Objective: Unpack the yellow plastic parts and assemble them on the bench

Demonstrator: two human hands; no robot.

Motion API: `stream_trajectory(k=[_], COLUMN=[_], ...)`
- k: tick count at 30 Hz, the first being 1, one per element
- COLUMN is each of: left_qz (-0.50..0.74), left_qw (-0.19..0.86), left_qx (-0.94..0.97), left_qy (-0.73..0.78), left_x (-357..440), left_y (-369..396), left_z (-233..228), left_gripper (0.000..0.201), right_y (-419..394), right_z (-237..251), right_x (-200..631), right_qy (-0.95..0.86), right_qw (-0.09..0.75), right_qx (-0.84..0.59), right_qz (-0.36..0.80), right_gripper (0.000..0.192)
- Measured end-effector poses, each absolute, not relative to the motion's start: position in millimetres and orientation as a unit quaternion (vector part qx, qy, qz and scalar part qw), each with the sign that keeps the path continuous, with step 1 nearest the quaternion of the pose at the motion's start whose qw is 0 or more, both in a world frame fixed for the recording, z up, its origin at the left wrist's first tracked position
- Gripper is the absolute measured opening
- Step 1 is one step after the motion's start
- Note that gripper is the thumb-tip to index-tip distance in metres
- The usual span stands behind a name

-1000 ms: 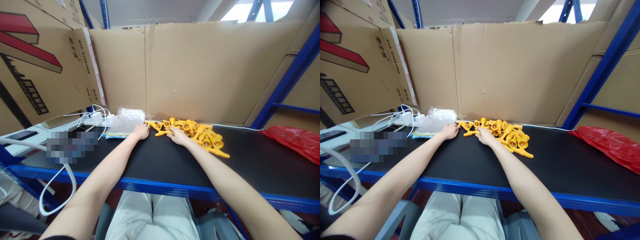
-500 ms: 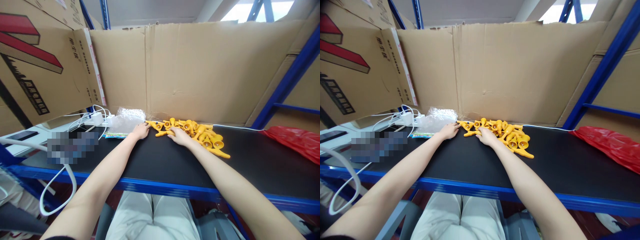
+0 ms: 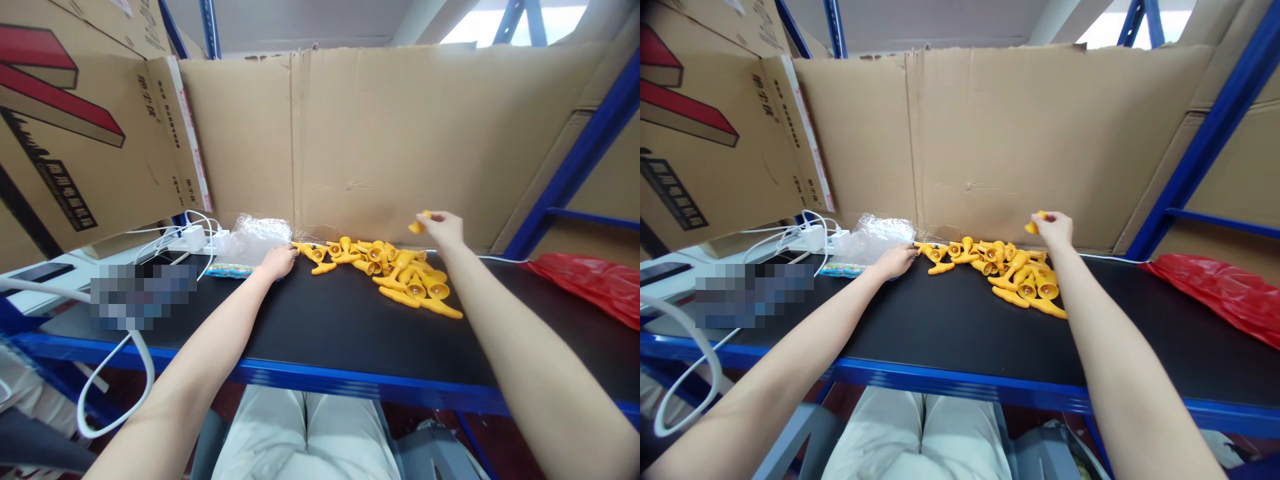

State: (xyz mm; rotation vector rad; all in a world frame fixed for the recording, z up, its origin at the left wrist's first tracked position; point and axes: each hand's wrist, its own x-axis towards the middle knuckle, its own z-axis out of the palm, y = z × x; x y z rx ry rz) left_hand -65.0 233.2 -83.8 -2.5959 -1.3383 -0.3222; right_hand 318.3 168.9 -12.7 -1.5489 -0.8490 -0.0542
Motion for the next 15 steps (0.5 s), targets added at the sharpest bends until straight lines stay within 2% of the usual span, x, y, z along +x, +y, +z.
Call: stream_trajectory(k=[4, 9, 15], left_qz=[-0.115, -0.125, -0.166], left_qw=[0.111, 0.126, 0.148], left_qx=[-0.873, -0.871, -0.875], left_qy=[-0.460, -0.458, -0.430], left_x=[-63, -60, -54], left_y=[226, 216, 203], left_z=[-78, -67, -56], left_gripper=[0.036, 0.033, 0.034], right_y=[171, 172, 178], right_z=[-44, -74, -95], right_x=[382, 414, 419], right_qy=[-0.262, -0.229, -0.230], right_qw=[0.530, 0.493, 0.470], right_qx=[-0.806, -0.839, -0.852], right_qz=[-0.030, 0.000, 0.021], right_gripper=[0.020, 0.039, 0.042])
